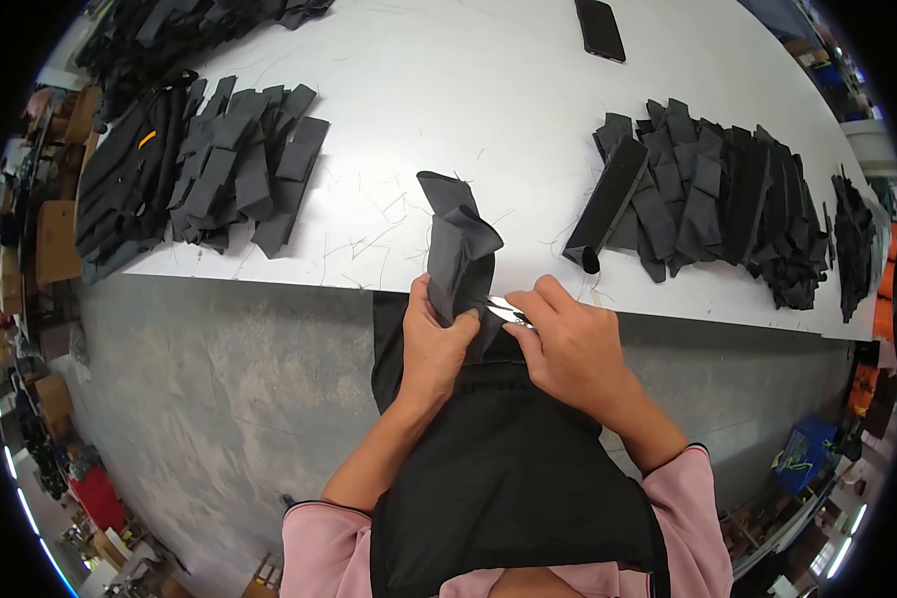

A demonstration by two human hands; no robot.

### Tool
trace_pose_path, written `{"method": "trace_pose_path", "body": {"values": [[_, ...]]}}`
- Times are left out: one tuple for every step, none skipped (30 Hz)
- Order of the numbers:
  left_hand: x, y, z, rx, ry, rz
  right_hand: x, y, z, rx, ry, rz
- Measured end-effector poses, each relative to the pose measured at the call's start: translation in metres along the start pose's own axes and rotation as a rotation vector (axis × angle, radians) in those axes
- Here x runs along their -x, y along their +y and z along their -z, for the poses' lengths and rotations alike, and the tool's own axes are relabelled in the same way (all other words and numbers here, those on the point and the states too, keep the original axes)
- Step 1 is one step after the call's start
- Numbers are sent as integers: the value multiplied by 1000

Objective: Trimming excess material from small black fabric pieces using handheld snips.

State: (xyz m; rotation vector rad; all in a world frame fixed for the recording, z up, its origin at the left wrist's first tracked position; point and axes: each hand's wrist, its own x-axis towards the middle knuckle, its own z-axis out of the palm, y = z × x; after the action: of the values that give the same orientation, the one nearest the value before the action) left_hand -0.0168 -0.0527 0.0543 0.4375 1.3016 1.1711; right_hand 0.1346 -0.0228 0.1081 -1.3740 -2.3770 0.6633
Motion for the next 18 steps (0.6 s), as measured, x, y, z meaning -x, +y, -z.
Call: {"method": "trace_pose_path", "body": {"values": [[0,0,0,-10,-1,-6,-1,0,-1,-6,-12,-1],[0,0,0,-9,-1,-7,-1,0,-1,-11,-23,-3],[1,2,-1,-11,-13,-7,-2,1,-1,-11,-23,-2],[1,3,-1,-13,-25,-8,-3,2,0,-16,-28,10],[1,2,-1,-13,-25,-8,-4,2,0,-20,-32,23],[1,2,-1,0,-11,-20,-4,2,1,-21,-33,25],[2,1,-1,13,2,-32,-4,1,3,-12,-33,26],[2,2,0,13,4,-33,-4,0,5,-4,-32,26],[2,2,1,16,8,-25,-4,0,5,-3,-33,26],[2,3,1,19,12,-17,-5,0,5,-5,-33,29],[2,3,1,19,12,-16,-5,0,5,-7,-33,32],[2,3,1,20,-2,-13,-6,1,4,-5,-32,31],[2,4,0,20,-16,-10,-6,2,3,-13,-24,41],[2,4,0,20,-18,-10,-6,2,3,-21,-16,51],[3,4,0,20,-24,-10,-7,2,3,-21,-17,52],[3,5,-1,20,-30,-10,-7,2,4,-8,-30,58],[3,4,-1,21,-29,-11,-7,2,4,5,-44,64],[3,4,-2,34,-29,-16,-7,3,5,5,-45,65]]}}
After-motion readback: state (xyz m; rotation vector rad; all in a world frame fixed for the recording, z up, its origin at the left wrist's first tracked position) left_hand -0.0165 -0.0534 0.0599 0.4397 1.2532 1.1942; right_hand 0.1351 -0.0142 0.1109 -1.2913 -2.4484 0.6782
